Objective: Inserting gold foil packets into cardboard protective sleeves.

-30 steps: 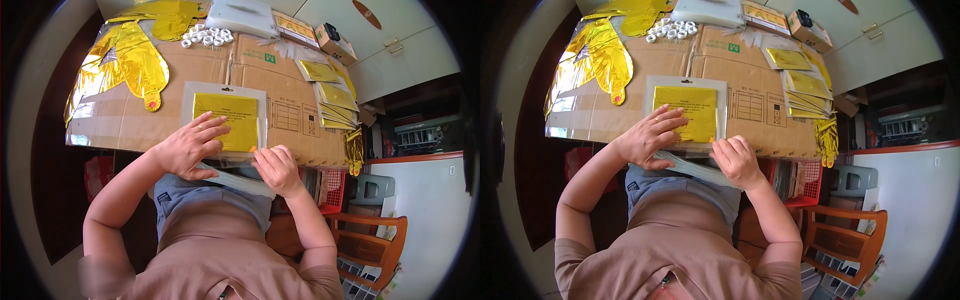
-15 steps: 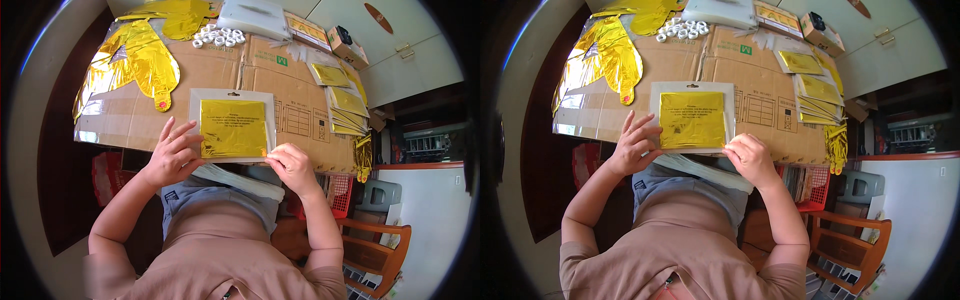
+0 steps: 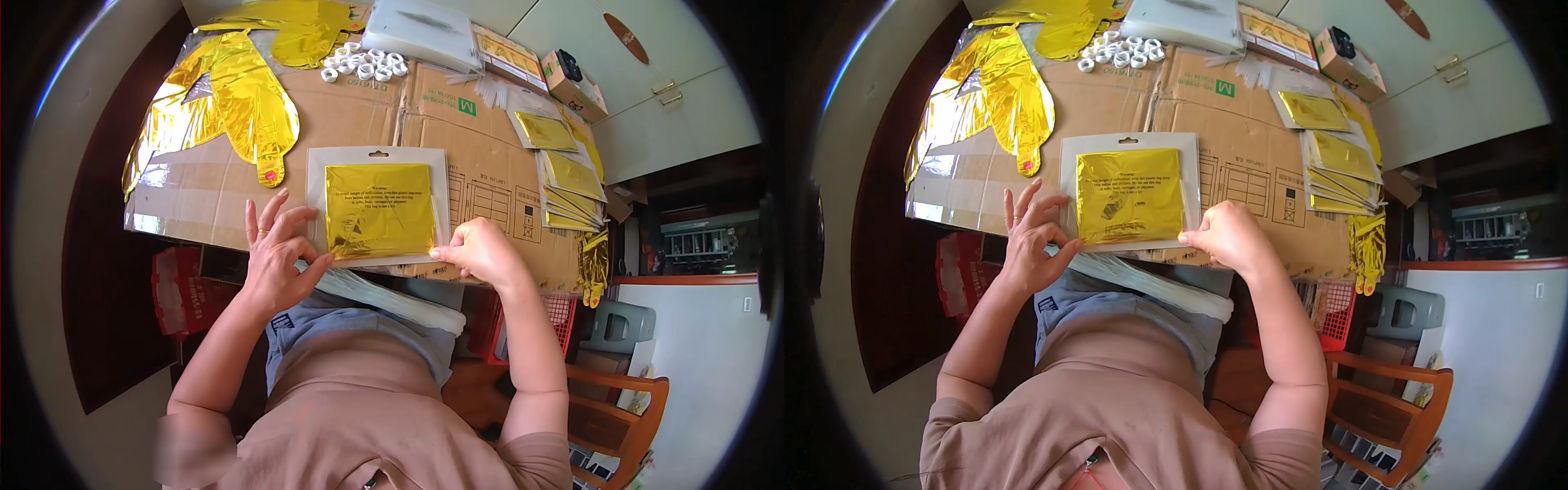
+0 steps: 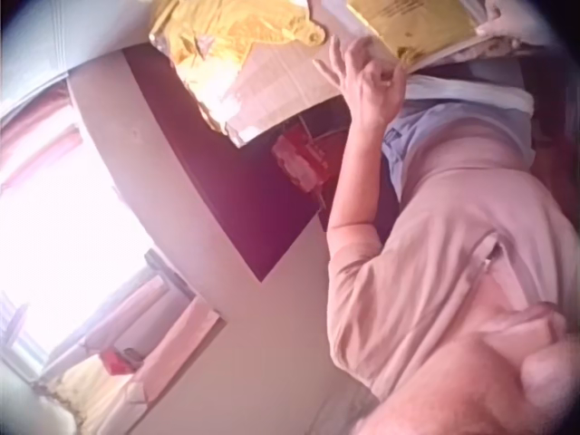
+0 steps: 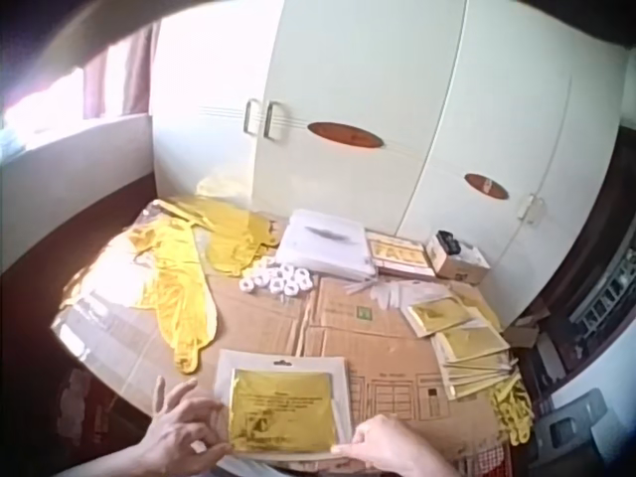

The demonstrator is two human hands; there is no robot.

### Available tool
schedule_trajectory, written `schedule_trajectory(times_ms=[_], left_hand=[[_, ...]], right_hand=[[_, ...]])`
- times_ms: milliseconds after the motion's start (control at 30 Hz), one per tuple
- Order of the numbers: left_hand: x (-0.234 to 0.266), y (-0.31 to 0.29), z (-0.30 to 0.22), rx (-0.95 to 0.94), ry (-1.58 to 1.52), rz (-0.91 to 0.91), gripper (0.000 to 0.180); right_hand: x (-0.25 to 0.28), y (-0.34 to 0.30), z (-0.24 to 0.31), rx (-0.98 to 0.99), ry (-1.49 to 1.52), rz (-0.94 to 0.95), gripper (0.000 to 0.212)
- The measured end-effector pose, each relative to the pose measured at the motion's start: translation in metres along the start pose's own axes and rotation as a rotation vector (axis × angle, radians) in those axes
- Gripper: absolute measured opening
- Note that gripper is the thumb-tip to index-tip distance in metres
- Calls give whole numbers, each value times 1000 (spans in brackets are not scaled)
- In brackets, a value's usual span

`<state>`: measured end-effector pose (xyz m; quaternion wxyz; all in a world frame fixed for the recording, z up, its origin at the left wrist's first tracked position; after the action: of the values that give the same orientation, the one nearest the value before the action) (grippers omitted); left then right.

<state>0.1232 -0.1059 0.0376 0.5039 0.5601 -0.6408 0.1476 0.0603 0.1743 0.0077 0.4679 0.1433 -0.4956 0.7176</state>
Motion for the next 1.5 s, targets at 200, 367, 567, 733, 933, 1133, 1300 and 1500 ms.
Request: schedule_trajectory(times_ms=[200,367,567,733,933,1133,1300,1500], left_hand=[[2,-3,11,106,25,10,32],[2,-6,11,134,20,32,32],[12,3,-27,32,194,-59,58],[-48,24,-113,-411,55,94,69],[-83,18,-76,-348,353,215,71],[-77,8,-73,-360,401,236,69],[-61,12,-76,-295,149,270,79],[-32,36,-65,-241,59,34,76]], right_hand=[[-5,17,-1,-166,-134,284,40],[-6,20,5,-227,-238,428,44],[-8,25,7,-254,-326,467,46],[-12,26,10,-261,-376,488,41],[-9,17,5,-263,-329,451,44],[16,14,-20,-123,-188,245,36],[53,-46,31,251,45,-555,20],[-24,-15,83,555,-309,-761,59]])
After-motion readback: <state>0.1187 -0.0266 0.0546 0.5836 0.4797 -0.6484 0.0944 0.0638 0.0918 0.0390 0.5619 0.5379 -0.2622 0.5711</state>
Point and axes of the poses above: each hand's wrist, its own y-axis towards the middle knuckle, its own x-axis out of the back of the hand, z = x × y, the point moved 9 cm from there along y, towards the middle knuckle, and after that the axes turned 8 degrees about -x, right-handed, at the moved point
